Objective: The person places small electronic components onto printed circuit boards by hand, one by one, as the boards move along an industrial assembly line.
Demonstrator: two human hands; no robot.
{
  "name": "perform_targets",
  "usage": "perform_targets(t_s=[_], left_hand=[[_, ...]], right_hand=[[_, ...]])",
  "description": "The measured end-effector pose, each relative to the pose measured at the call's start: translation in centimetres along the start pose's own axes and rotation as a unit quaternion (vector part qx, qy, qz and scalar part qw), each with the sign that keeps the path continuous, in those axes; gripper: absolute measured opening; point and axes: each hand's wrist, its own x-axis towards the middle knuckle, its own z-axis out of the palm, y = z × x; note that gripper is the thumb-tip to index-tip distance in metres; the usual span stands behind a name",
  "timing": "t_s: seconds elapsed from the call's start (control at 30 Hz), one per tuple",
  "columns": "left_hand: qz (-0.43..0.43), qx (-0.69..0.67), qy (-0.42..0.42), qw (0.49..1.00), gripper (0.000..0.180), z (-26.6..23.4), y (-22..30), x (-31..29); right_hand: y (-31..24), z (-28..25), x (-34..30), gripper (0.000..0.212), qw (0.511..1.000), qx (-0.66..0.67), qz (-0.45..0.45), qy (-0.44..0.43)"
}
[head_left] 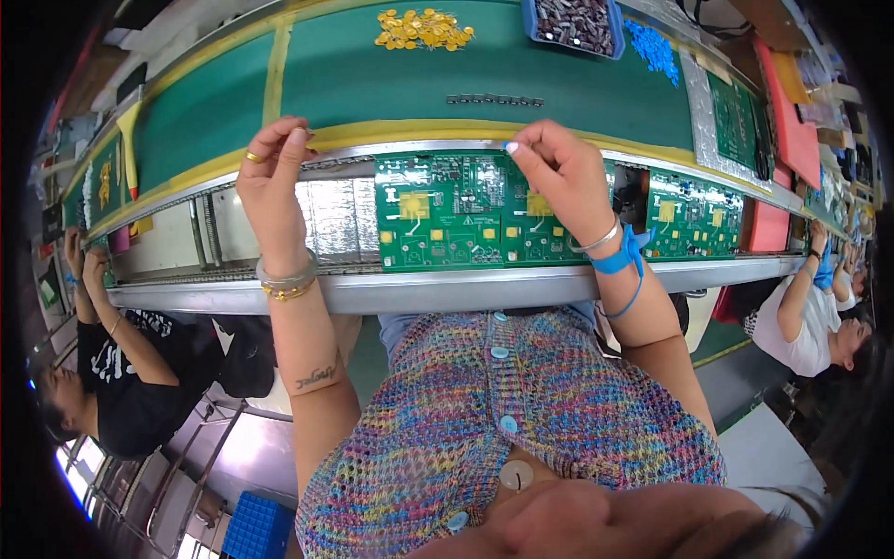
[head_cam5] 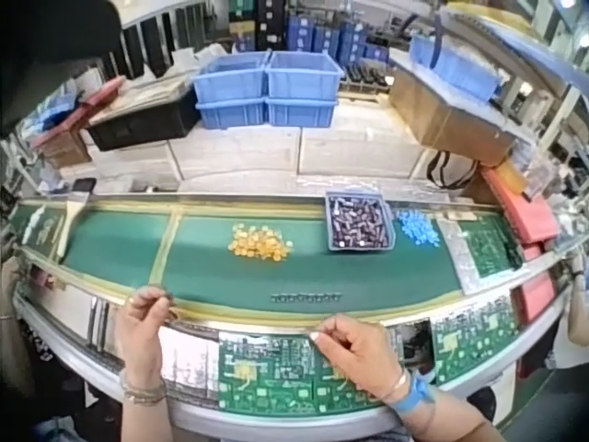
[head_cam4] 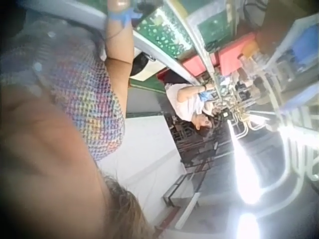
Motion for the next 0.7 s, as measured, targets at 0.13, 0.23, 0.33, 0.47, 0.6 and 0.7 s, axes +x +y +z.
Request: perform_targets(t_s=[0.13, 0.23, 0.33, 0.47, 0.6, 0.7], left_hand=[[-0.004, -0.01, -0.012, 1.0, 0.015, -0.3, 0.0, -0.6], [-0.01, -0.005, -0.022, 1.0, 0.015, -0.3, -0.3, -0.5], [-0.015, -0.009, -0.025, 1.0, 0.015, -0.5, -0.4, -0.3], [-0.009, -0.021, -0.024, 0.999, 0.015, -0.7, -0.3, -0.1], [-0.011, -0.046, -0.026, 0.999, 0.013, -0.8, 0.0, -0.4], [-0.011, -0.065, -0.031, 0.997, 0.012, -0.7, -0.2, -0.4]], right_hand=[[-0.6, 0.6, -0.7, 0.012, 0.998, -0.041, 0.001, -0.039], [-0.8, 1.5, -0.7, 0.012, 0.992, -0.113, -0.014, -0.05], [-1.7, 1.9, -0.4, 0.014, 0.978, -0.193, -0.061, -0.053], [-2.1, 2.9, 0.1, 0.016, 0.976, -0.204, -0.067, -0.034], [-2.4, 3.8, 0.7, 0.016, 0.966, -0.245, -0.063, -0.053], [-2.9, 4.1, 1.1, 0.017, 0.959, -0.275, -0.041, -0.061]])
